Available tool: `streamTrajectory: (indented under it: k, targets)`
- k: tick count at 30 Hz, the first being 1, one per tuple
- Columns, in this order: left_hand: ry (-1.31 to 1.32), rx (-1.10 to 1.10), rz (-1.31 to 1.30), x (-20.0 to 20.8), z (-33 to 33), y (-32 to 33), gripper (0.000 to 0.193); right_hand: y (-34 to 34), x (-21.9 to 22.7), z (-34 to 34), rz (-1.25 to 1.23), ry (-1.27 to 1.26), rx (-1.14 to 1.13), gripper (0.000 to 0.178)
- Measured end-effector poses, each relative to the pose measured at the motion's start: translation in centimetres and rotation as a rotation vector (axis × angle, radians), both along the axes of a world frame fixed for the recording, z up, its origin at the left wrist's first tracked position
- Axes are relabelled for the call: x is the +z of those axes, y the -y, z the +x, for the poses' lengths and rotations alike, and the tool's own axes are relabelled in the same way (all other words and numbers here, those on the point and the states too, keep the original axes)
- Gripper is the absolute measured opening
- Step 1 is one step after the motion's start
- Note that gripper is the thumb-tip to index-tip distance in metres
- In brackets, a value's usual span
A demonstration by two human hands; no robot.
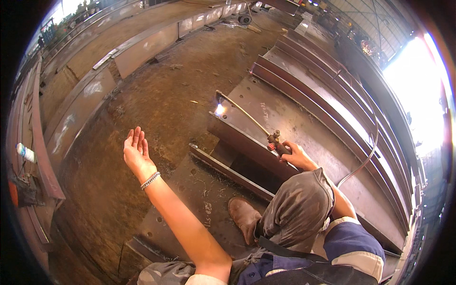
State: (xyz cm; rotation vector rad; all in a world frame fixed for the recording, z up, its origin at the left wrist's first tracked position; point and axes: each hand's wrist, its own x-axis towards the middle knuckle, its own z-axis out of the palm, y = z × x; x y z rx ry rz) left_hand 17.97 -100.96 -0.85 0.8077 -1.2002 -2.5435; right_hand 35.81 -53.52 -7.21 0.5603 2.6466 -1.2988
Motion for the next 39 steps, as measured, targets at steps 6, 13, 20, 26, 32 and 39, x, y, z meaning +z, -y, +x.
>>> streamTrajectory:
  k: [6, 13, 20, 26, 32, 39]
  targets:
    - [0.018, -0.006, -0.043, -0.7, 0.0, -0.7, 0.036, -0.4, -1.1, -1.7, 0.095, -0.025, 0.010, 0.047]
    - [0.018, -0.009, -0.067, -1.2, -0.3, -0.2, 0.036, -2.3, -1.9, -1.9, 0.064, -0.017, -0.090, 0.051]
    - [0.036, -0.053, -0.072, -2.0, -1.0, -2.3, 0.033, -1.5, -0.2, -0.2, 0.012, 0.028, -0.060, 0.049]
    - [0.049, -0.130, -0.129, -2.8, -1.5, -4.6, 0.032, 1.7, 2.1, 1.6, -0.225, 0.131, -0.029, 0.051]
    - [-0.001, -0.267, -0.331, -2.7, -1.2, -7.2, 0.031, 2.4, 1.9, 0.7, -0.298, 0.093, 0.034, 0.048]
    - [-0.099, -0.351, -0.492, 2.1, -1.8, -9.7, 0.027, -3.0, 0.0, -2.9, -0.327, 0.087, 0.001, 0.046]
